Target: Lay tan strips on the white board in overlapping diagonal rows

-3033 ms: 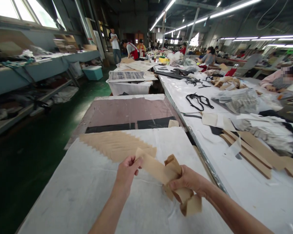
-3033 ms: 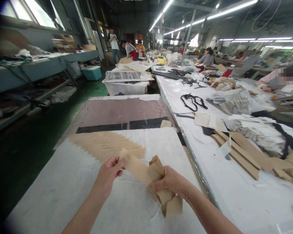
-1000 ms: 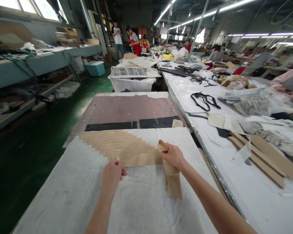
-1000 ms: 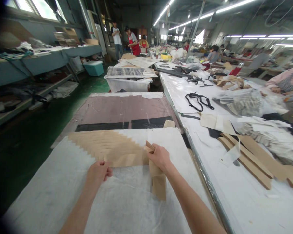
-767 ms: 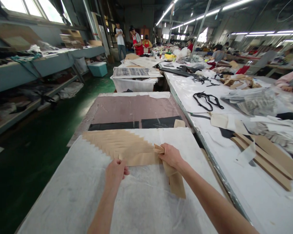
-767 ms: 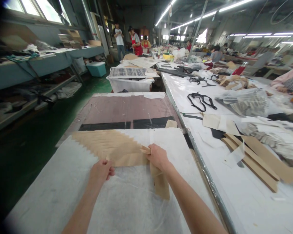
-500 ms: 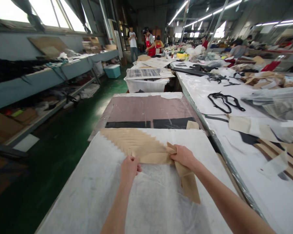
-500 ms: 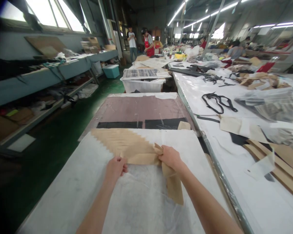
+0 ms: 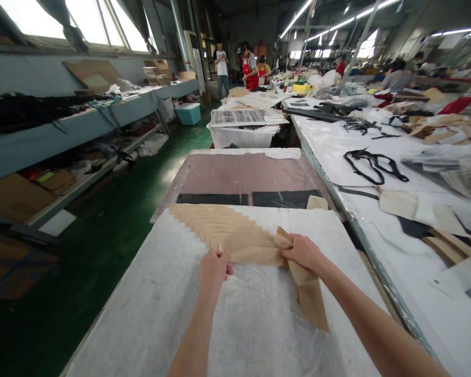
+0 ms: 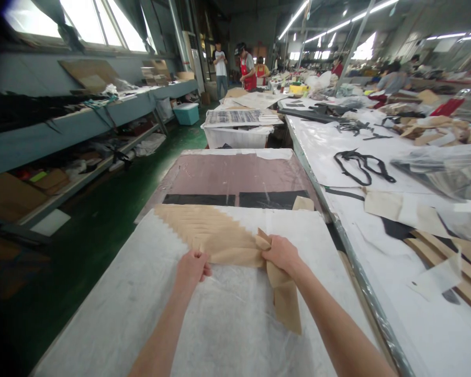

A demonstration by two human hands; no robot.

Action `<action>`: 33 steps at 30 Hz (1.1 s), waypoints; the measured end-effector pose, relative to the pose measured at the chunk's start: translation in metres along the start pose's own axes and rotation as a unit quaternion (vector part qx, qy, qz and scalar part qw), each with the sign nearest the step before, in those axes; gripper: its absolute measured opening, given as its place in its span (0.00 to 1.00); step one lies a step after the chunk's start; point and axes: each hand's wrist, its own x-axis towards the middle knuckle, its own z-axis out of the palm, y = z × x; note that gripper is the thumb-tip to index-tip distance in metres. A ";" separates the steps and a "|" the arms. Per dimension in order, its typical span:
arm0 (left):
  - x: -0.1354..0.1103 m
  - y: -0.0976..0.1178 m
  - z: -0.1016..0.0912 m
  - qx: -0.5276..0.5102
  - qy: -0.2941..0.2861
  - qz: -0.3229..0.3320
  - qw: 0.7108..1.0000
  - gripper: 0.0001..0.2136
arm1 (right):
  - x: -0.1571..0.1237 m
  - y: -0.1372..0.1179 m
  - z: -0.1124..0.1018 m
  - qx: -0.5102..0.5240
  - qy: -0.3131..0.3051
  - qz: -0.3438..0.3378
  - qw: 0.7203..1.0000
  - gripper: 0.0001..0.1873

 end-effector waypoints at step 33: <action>-0.025 0.016 -0.003 0.471 0.129 0.289 0.823 0.12 | -0.015 -0.011 -0.010 -0.090 0.028 0.075 0.993 0.16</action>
